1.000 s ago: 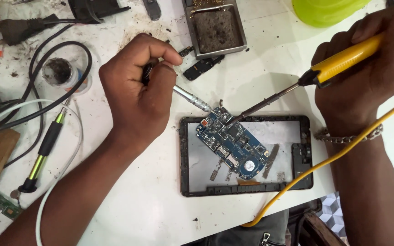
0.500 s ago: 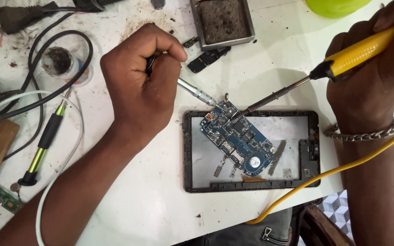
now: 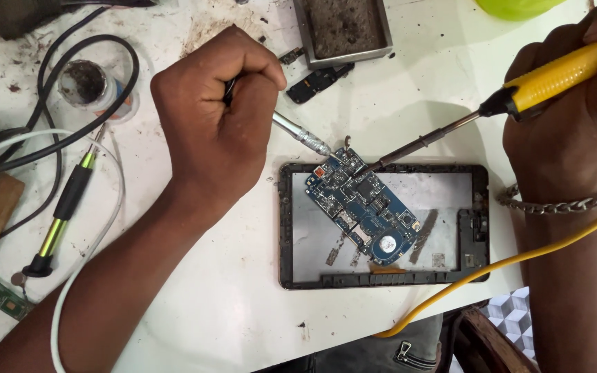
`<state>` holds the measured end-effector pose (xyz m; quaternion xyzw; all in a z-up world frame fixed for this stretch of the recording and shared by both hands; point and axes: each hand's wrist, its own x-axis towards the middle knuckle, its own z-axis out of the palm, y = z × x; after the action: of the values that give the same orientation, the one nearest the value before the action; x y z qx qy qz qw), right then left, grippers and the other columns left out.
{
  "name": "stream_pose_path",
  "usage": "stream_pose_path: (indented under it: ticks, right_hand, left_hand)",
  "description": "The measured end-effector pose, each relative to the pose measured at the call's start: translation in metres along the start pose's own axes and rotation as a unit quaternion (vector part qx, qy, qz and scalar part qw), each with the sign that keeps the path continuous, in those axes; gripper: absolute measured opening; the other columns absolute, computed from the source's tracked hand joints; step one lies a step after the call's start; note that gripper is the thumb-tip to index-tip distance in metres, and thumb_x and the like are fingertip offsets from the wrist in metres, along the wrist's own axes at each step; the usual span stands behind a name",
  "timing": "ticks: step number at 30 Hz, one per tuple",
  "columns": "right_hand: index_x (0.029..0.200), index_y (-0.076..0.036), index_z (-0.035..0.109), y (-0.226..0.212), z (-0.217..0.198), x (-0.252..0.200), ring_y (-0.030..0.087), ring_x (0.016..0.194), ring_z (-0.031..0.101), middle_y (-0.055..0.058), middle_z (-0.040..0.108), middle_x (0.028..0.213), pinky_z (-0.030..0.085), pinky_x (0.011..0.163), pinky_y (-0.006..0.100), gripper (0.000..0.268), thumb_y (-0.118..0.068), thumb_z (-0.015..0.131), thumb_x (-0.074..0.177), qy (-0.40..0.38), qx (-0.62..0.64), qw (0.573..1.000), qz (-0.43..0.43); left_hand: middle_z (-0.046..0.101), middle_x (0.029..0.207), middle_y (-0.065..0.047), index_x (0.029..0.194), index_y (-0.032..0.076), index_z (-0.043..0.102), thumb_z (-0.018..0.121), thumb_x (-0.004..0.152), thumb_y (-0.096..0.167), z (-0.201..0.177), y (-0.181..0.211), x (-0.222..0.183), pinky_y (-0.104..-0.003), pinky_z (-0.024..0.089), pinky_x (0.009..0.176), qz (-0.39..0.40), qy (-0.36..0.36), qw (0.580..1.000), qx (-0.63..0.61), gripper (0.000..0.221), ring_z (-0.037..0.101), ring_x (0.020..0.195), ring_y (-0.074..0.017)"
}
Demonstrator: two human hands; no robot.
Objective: The person uses a soldering iron and a precision screwdriver to work on a smartphone motherboard. They apply heat to specific components and use the screwdriver to manipulate small parts on the board.
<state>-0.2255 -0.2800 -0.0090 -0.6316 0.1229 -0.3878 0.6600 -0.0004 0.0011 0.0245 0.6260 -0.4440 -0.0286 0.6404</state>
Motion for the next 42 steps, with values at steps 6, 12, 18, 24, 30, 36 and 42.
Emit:
stream_pose_path:
  ticks: [6, 12, 18, 24, 30, 36, 42]
  right_hand:
    - [0.099, -0.007, 0.046, 0.000, -0.004, -0.002, 0.015, 0.059, 0.037, 0.004, 0.038, 0.070, 0.031, 0.057, 0.028, 0.037, -0.033, 0.050, 0.124, 0.000, -0.003, 1.000, 0.004]
    - [0.099, -0.007, 0.047, 0.000, -0.006, -0.002, 0.015, 0.061, 0.040, 0.005, 0.040, 0.072, 0.034, 0.058, 0.029, 0.037, -0.034, 0.051, 0.124, -0.002, -0.006, 1.000, 0.004]
    - [0.100, -0.007, 0.048, 0.002, -0.009, -0.004, 0.015, 0.062, 0.043, 0.005, 0.043, 0.073, 0.037, 0.059, 0.029, 0.037, -0.035, 0.051, 0.124, -0.007, -0.009, 1.000, 0.008]
    - [0.101, -0.007, 0.049, 0.006, -0.011, -0.004, 0.015, 0.064, 0.047, 0.005, 0.046, 0.075, 0.040, 0.061, 0.029, 0.037, -0.035, 0.052, 0.124, -0.010, -0.007, 1.000, 0.015]
    - [0.101, -0.008, 0.050, 0.006, -0.017, -0.006, 0.015, 0.065, 0.050, 0.006, 0.048, 0.076, 0.042, 0.062, 0.029, 0.036, -0.036, 0.053, 0.124, -0.009, -0.010, 1.000, 0.021]
    - [0.102, -0.008, 0.051, 0.006, -0.019, -0.007, 0.015, 0.067, 0.053, 0.006, 0.051, 0.077, 0.045, 0.063, 0.030, 0.036, -0.036, 0.053, 0.124, -0.010, -0.009, 1.000, 0.024]
    - [0.102, -0.008, 0.053, 0.005, -0.018, -0.007, 0.015, 0.068, 0.056, 0.006, 0.054, 0.079, 0.048, 0.065, 0.030, 0.036, -0.037, 0.054, 0.124, -0.013, -0.008, 1.000, 0.023]
  left_hand:
    - [0.057, 0.074, -0.002, 0.087, -0.003, 0.063, 0.049, 0.095, -0.013, 0.000, -0.003, 0.000, -0.022, 0.029, 0.054, 0.001, -0.005, 1.000, -0.010, 0.019, 0.040, 0.059, -0.0020]
    - [0.057, 0.072, -0.001, 0.086, -0.004, 0.064, 0.049, 0.099, -0.013, 0.000, -0.007, -0.002, -0.021, 0.029, 0.054, 0.005, -0.006, 1.000, -0.013, 0.021, 0.041, 0.059, -0.0019]
    - [0.057, 0.076, -0.002, 0.087, -0.004, 0.063, 0.050, 0.096, -0.012, 0.000, -0.004, -0.002, -0.022, 0.031, 0.056, 0.004, -0.004, 1.000, -0.005, 0.019, 0.042, 0.061, -0.0032]
    - [0.056, 0.075, -0.002, 0.086, -0.004, 0.063, 0.050, 0.096, -0.011, 0.000, -0.004, -0.001, -0.022, 0.032, 0.056, 0.003, 0.000, 1.000, -0.005, 0.018, 0.043, 0.061, -0.0032]
    - [0.054, 0.068, -0.001, 0.082, -0.003, 0.063, 0.051, 0.093, -0.010, 0.001, -0.003, 0.002, -0.023, 0.029, 0.052, -0.011, 0.005, 1.000, 0.012, 0.018, 0.040, 0.061, -0.0044]
    - [0.057, 0.070, -0.001, 0.083, -0.002, 0.064, 0.051, 0.093, -0.010, 0.001, -0.003, 0.001, -0.023, 0.031, 0.052, -0.020, 0.002, 1.000, 0.002, 0.018, 0.042, 0.062, -0.0039]
    - [0.057, 0.070, -0.001, 0.083, -0.002, 0.064, 0.051, 0.093, -0.010, 0.001, -0.004, 0.001, -0.023, 0.032, 0.053, -0.019, 0.001, 1.000, 0.007, 0.018, 0.043, 0.062, -0.0042]
